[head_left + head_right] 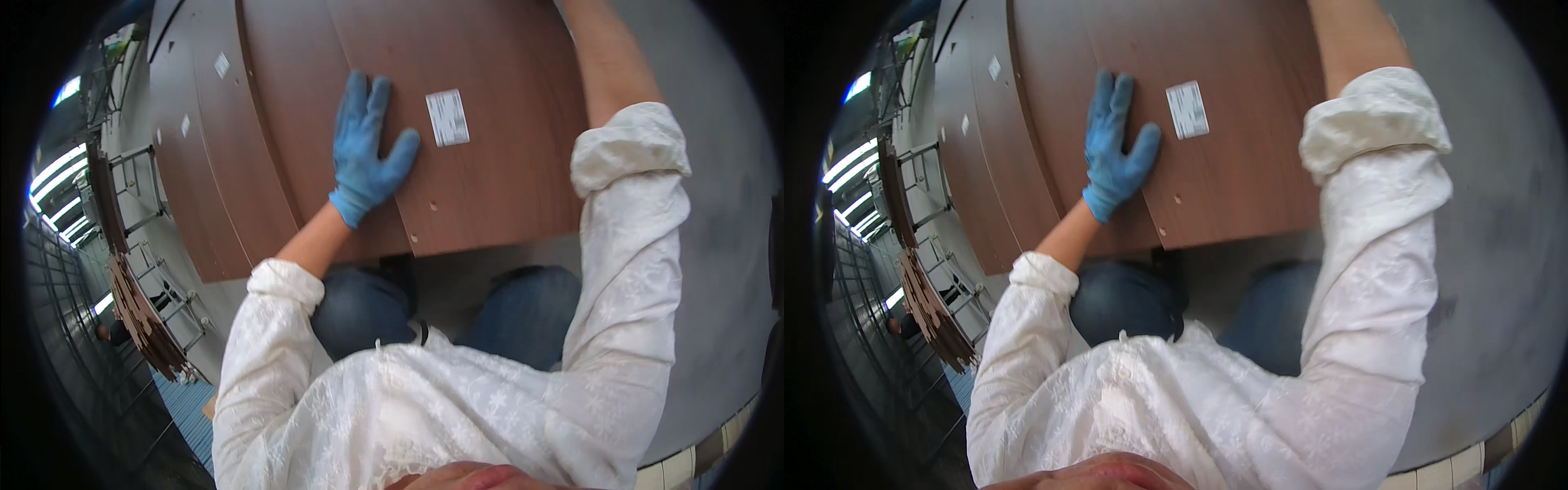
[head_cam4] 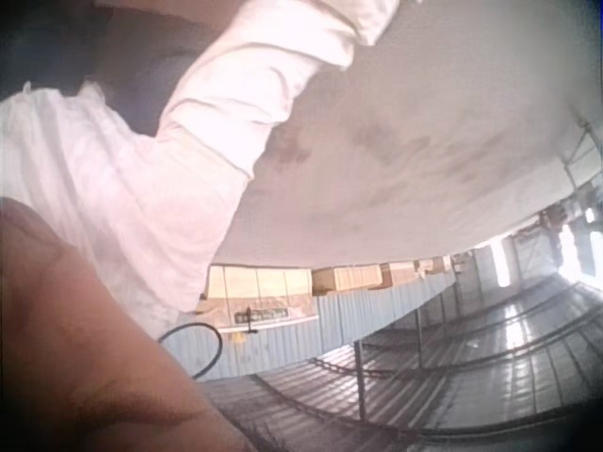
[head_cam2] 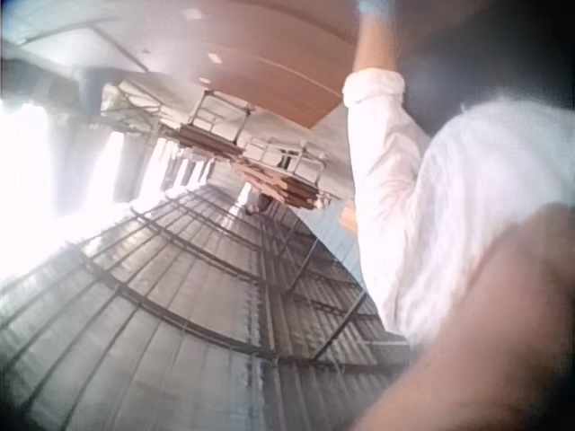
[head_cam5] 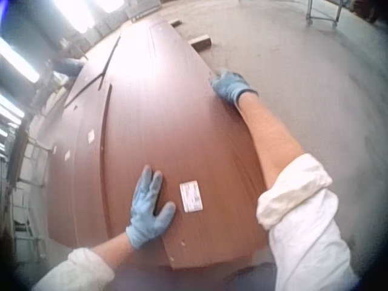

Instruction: The person picks up, wipes, and stacks brown wood panels in a workshop. They handle each panel one at a time, wipe it with a cloth, and place it on a stack or table.

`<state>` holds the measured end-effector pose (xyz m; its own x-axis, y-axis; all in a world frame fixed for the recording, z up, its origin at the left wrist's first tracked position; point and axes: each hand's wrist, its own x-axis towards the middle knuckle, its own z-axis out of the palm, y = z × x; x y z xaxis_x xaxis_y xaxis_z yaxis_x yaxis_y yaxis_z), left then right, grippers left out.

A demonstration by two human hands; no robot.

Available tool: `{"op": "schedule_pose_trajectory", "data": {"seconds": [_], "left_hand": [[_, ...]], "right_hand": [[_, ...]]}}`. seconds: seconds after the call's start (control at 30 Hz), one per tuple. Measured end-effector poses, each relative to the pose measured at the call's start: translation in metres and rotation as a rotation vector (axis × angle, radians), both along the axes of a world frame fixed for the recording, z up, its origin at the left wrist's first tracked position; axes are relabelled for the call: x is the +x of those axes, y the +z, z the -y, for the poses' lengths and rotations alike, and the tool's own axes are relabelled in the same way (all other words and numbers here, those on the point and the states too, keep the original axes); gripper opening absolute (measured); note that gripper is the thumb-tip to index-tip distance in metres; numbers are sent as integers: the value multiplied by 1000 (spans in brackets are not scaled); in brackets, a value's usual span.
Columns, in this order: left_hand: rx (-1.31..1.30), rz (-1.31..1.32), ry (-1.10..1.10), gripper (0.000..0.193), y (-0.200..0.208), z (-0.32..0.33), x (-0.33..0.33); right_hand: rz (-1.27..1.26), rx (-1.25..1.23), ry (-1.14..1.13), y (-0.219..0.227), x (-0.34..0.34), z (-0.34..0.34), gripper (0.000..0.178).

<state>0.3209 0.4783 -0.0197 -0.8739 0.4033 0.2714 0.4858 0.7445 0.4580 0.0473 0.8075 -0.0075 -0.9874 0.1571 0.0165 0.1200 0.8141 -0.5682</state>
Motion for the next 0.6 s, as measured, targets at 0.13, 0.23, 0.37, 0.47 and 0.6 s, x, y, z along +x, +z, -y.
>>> {"op": "schedule_pose_trajectory", "data": {"seconds": [0.13,0.23,0.37,0.47,0.6], "left_hand": [[18,-82,-4,74,-12,5,3],[30,-120,-12,72,-19,8,2],[51,-142,-28,69,-22,12,3],[51,-158,-191,68,-11,23,24],[-67,-98,-465,79,14,41,80]], "right_hand": [[-84,-68,312,11,88,-18,51],[94,-226,325,15,168,-44,50],[-25,-181,231,-1,268,-73,52],[-118,-507,138,-26,332,-81,44],[-109,-630,68,-44,415,-76,43]]}}
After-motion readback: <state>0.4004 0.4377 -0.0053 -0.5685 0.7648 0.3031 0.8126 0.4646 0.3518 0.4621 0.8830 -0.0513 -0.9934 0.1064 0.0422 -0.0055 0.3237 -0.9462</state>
